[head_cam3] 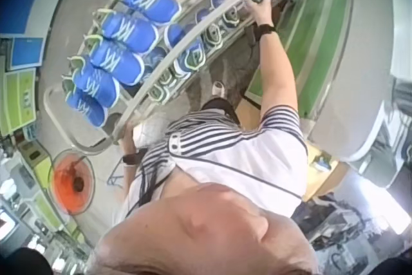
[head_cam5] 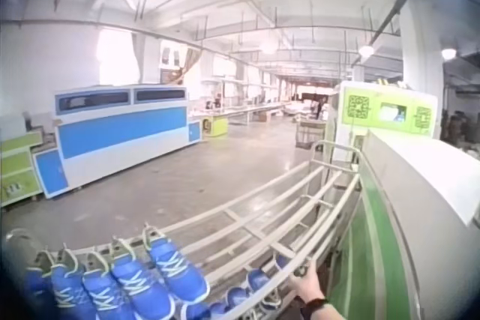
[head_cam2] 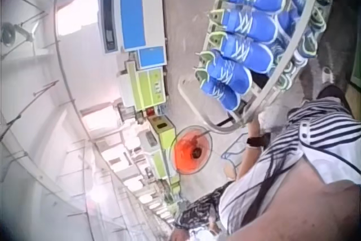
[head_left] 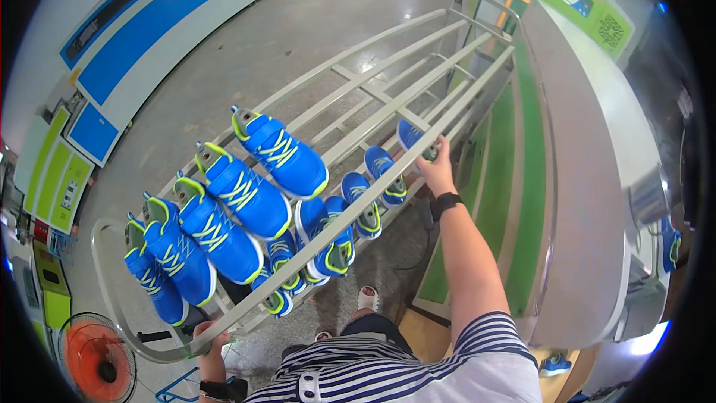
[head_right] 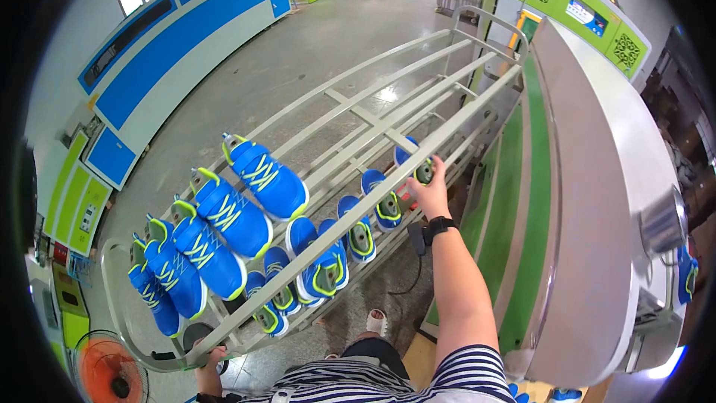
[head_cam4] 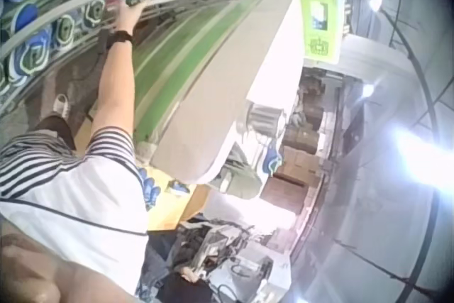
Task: The person picks up blue and green sneakers from a wooden table and places them onto a metal rack. The person repeatedly handles the shoes, moving them from the table to the rack and occasionally back to the table, organizing them in pairs.
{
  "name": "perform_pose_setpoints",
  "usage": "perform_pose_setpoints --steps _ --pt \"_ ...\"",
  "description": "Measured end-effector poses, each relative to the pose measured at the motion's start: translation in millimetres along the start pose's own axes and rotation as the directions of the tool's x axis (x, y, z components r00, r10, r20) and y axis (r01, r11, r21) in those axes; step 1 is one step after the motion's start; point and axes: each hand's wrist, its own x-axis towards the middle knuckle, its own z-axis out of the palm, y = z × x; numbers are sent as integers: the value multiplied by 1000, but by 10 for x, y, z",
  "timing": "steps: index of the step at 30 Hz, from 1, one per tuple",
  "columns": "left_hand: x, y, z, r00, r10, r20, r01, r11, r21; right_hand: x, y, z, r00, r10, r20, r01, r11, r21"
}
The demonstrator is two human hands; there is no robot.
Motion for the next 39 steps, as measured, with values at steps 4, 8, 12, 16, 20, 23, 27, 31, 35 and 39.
perform_pose_setpoints --steps 4,8,12,16,20,23,27,31,35,39 --pt "15 -118 51 988 -5 -152 18 996 84 188 180 163 954 234 186 -117 863 -491" --pt "16 -223 137 966 32 -256 2 991 133 11 75 -242 940 238 243 -145 927 -346" --pt "33 -831 141 966 210 -152 -198 976 87 -752 21 -777 978 206 22 -207 975 84" --pt "186 -1724 -378 959 -35 282 -30 975 222 -1964 -682 -1408 906 389 169 -424 829 366" --pt "436 -1645 -188 600 -396 695 -75 837 542 -3490 -1175 -2067 911 399 102 -409 848 337" --pt "670 -1907 63 509 -313 802 -347 778 524 -4689 -1553 -2537 912 409 -32 -386 882 270" --pt "469 -1695 684 407 -485 774 -234 764 602 -6011 -2478 -2847 822 507 -262 -499 861 99" --pt "724 -2175 1162 127 -612 781 -436 672 598 -7220 -3117 -2946 678 555 -482 -658 750 -61" --pt "1385 -2831 1686 -27 -646 763 -665 582 468 -8087 -3589 -2910 551 568 -611 -792 588 -168" --pt "1461 -2731 2318 48 -626 778 -790 453 413 -8817 -3311 -2674 469 515 -718 -708 705 43"
